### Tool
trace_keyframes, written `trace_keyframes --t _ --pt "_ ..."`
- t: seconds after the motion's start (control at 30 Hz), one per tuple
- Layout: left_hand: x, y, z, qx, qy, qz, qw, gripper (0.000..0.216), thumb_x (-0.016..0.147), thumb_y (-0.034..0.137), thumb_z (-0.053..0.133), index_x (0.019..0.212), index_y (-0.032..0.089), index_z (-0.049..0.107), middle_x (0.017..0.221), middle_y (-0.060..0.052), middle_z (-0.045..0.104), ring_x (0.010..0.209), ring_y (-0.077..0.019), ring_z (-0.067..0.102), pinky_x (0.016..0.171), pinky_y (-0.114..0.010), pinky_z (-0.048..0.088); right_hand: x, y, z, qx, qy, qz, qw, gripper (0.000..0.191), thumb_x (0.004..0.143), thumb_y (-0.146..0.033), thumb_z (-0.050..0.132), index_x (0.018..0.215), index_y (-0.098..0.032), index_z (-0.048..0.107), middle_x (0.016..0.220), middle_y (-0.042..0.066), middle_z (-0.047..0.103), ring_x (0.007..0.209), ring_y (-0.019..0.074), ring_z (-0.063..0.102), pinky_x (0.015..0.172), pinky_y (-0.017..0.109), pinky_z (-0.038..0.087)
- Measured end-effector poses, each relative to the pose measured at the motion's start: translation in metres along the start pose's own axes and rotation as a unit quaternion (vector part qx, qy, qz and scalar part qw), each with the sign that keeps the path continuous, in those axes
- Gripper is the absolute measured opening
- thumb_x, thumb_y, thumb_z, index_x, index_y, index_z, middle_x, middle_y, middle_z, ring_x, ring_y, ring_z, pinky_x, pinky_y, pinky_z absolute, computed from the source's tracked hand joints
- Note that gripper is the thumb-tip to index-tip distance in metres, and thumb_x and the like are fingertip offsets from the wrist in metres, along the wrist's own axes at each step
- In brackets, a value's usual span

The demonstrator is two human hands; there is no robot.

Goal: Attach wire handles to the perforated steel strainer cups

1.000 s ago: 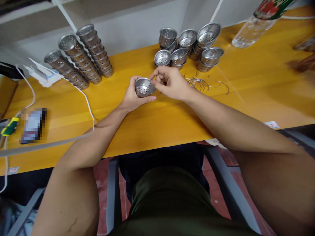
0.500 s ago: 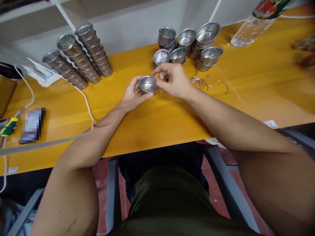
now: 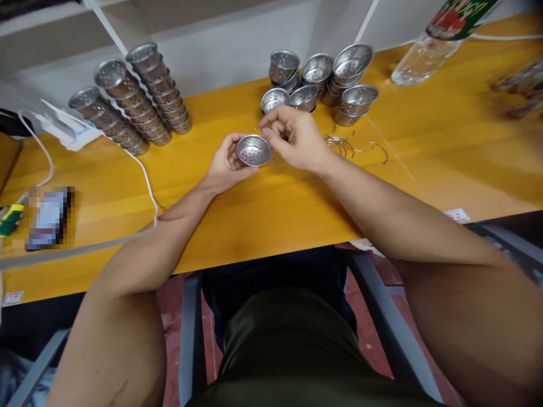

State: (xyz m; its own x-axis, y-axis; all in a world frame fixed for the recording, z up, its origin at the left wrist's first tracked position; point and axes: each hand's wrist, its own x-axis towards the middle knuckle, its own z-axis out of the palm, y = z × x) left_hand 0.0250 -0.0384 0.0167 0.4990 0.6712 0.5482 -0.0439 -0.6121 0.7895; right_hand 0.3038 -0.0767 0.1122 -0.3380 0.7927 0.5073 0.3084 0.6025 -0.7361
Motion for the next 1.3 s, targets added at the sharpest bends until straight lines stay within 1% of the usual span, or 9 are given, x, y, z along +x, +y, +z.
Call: trace_keyframes --t 0.13,0.33,0.67,0.77,0.87,0.93,1.03,1.17,1.3 --pt "0.003 0.003 0.001 -0.032 0.009 -0.012 0.999 0.105 0.088 0.088 0.116 0.160 0.034 0.062 0.162 -0.010 0.075 0.146 -0.0307 0.086 0.130 -0.050 0.074 0.001 0.007 0.004 0.053 -0.017 -0.039 0.998 0.057 0.120 -0.085 0.090 0.126 -0.031 0.073 0.078 -0.005 0.048 0.069 0.0220 0.050 0.065 0.037 0.053" --pt "0.003 0.008 0.002 -0.044 0.016 -0.017 0.999 0.099 0.089 0.083 0.118 0.157 0.033 0.066 0.155 -0.009 0.080 0.139 -0.0287 0.089 0.124 -0.048 0.077 0.001 0.003 0.002 0.018 -0.045 -0.032 0.998 0.044 0.126 -0.069 0.085 0.114 -0.028 0.074 0.072 -0.004 0.050 0.067 0.0205 0.048 0.064 0.037 0.044" --pt "0.000 0.020 0.007 -0.026 0.016 -0.024 0.999 0.099 0.089 0.085 0.116 0.156 0.031 0.068 0.152 -0.011 0.083 0.135 -0.0294 0.092 0.117 -0.047 0.079 0.001 0.007 0.007 -0.046 -0.039 -0.006 0.998 0.021 0.123 -0.038 0.088 0.112 -0.027 0.073 0.075 -0.004 0.058 0.069 0.0220 0.053 0.074 0.041 0.050" --pt "-0.002 0.020 0.007 -0.016 0.006 -0.027 0.999 0.099 0.092 0.087 0.113 0.159 0.031 0.066 0.152 -0.012 0.082 0.134 -0.0295 0.092 0.117 -0.046 0.079 0.000 0.005 0.009 -0.065 -0.029 0.001 0.997 0.019 0.122 -0.037 0.088 0.113 -0.027 0.073 0.076 -0.003 0.060 0.072 0.0231 0.057 0.076 0.042 0.053" --pt "-0.004 0.019 0.007 0.013 0.001 -0.022 1.000 0.101 0.097 0.092 0.106 0.165 0.031 0.063 0.156 -0.013 0.080 0.137 -0.0314 0.091 0.124 -0.052 0.078 -0.001 0.003 0.012 -0.069 -0.017 0.014 0.997 0.024 0.121 -0.040 0.091 0.113 -0.029 0.072 0.075 -0.003 0.060 0.072 0.0242 0.059 0.077 0.043 0.055" --pt "-0.004 0.019 0.009 0.051 0.003 -0.013 0.999 0.104 0.100 0.097 0.100 0.171 0.031 0.061 0.161 -0.014 0.078 0.147 -0.0357 0.088 0.134 -0.059 0.073 0.000 0.001 0.016 -0.064 -0.007 0.023 0.998 0.022 0.119 -0.036 0.090 0.112 -0.029 0.070 0.075 -0.004 0.059 0.072 0.0246 0.059 0.078 0.044 0.055" --pt "-0.004 0.025 0.013 0.115 0.011 -0.013 0.993 0.121 0.091 0.103 0.103 0.176 0.030 0.058 0.168 -0.016 0.076 0.161 -0.0427 0.081 0.145 -0.066 0.065 0.001 -0.002 0.023 -0.042 0.002 0.039 0.998 0.021 0.114 -0.021 0.088 0.110 -0.029 0.068 0.073 -0.005 0.058 0.069 0.0234 0.057 0.075 0.043 0.053" --pt "-0.004 0.034 0.017 0.146 0.026 -0.038 0.988 0.119 0.095 0.107 0.097 0.174 0.028 0.058 0.163 -0.016 0.079 0.156 -0.0414 0.083 0.145 -0.064 0.064 0.002 -0.003 0.031 -0.012 0.006 0.069 0.998 0.030 0.106 -0.009 0.088 0.106 -0.028 0.065 0.069 -0.007 0.053 0.064 0.0199 0.052 0.067 0.038 0.044" --pt "-0.005 0.035 0.015 0.142 0.003 -0.040 0.989 0.120 0.094 0.108 0.096 0.174 0.027 0.058 0.162 -0.016 0.079 0.155 -0.0421 0.083 0.145 -0.066 0.063 0.001 -0.003 0.031 0.005 -0.001 0.086 0.996 0.032 0.102 -0.005 0.087 0.106 -0.028 0.065 0.067 -0.008 0.051 0.061 0.0179 0.047 0.063 0.035 0.039"
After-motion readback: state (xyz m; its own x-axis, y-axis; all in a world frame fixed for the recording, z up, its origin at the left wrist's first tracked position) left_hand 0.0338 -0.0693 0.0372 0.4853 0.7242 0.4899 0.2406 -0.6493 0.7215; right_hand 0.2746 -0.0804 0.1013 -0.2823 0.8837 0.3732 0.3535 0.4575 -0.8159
